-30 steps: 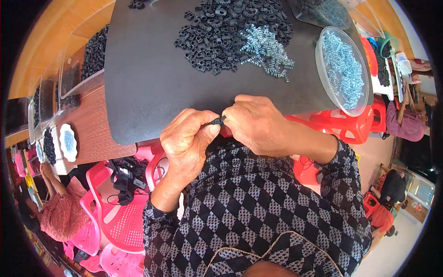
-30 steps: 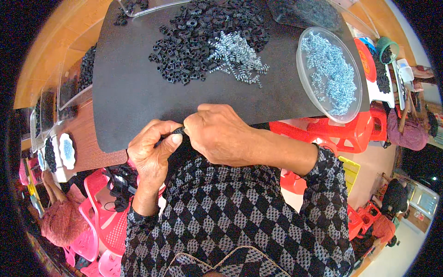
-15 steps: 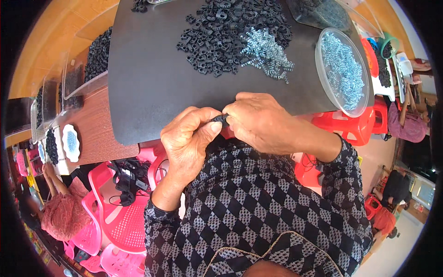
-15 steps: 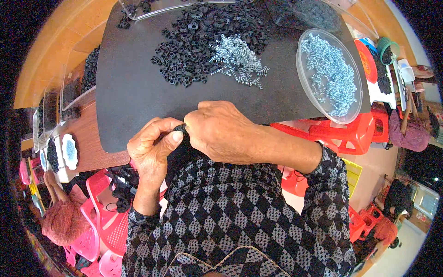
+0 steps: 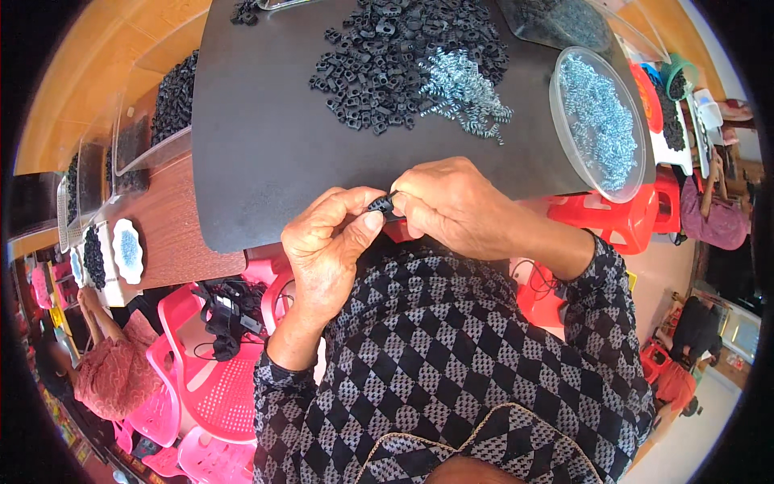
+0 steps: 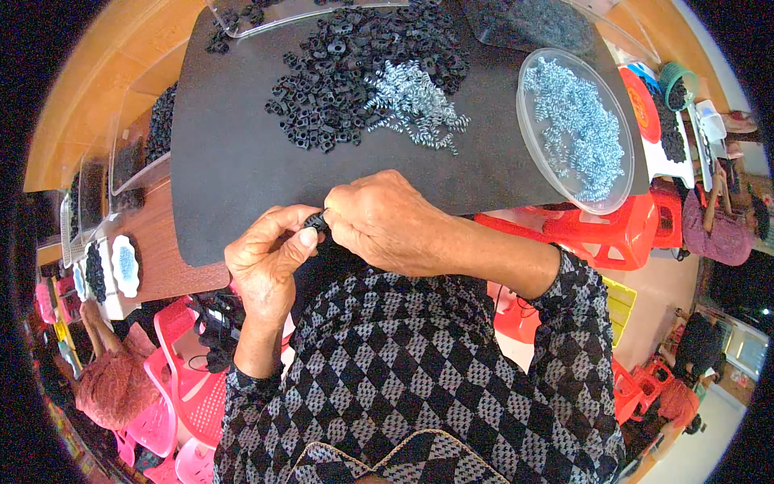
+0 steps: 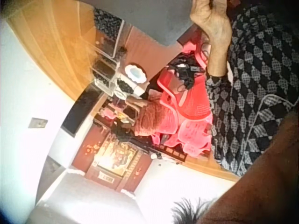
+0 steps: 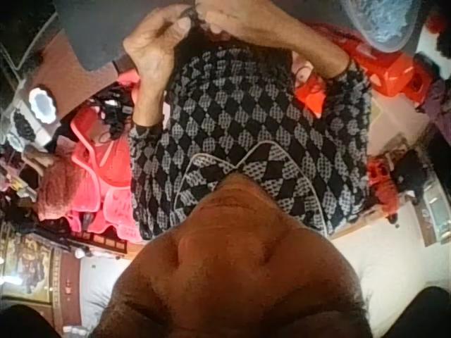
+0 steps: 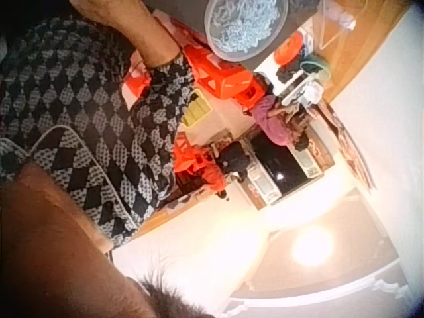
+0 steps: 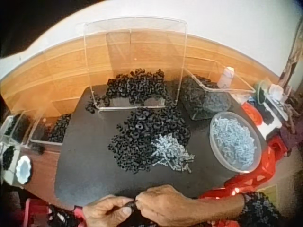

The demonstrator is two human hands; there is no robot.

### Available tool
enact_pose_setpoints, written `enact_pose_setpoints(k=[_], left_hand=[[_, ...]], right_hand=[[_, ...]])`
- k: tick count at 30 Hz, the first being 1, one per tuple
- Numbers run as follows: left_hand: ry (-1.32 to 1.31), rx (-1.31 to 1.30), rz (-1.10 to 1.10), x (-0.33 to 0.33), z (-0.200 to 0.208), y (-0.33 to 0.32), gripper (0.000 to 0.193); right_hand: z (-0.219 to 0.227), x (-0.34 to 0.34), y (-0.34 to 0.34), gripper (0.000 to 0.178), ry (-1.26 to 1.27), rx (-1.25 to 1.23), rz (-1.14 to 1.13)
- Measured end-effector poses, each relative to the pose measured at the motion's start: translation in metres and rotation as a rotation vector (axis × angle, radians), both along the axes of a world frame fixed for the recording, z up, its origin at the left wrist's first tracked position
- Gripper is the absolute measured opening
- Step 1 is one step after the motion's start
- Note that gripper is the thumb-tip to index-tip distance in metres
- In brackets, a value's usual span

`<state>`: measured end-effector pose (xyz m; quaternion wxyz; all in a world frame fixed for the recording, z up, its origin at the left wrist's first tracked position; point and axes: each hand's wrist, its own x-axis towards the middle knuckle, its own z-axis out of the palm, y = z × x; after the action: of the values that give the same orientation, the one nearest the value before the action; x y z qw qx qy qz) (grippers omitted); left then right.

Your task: Assembling small black plastic components by hand.

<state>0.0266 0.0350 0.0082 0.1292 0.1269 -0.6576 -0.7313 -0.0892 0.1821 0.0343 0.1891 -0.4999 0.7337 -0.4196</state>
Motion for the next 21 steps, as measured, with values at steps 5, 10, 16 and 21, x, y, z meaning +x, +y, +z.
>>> enact_pose_setpoints(k=[5,10,16,21], left_hand=[[0.071,-0.263,0.035,-0.002,0.002,0.000,0.015],[0.107,-0.378,0.065,-0.003,0.000,0.000,0.015],[0.100,-0.388,0.096,-0.006,0.000,0.001,0.014],[-0.063,-0.082,0.049,-0.004,0.000,0.001,0.019]], right_hand=[[-0.013,0.005,-0.004,0.017,0.186,-0.091,-0.018],[-0.017,0.008,-0.004,0.016,0.198,-0.121,-0.035],[-0.005,0.007,-0.003,0.014,0.153,-0.059,-0.033],[-0.003,0.008,-0.002,0.014,0.227,-0.041,-0.069]])
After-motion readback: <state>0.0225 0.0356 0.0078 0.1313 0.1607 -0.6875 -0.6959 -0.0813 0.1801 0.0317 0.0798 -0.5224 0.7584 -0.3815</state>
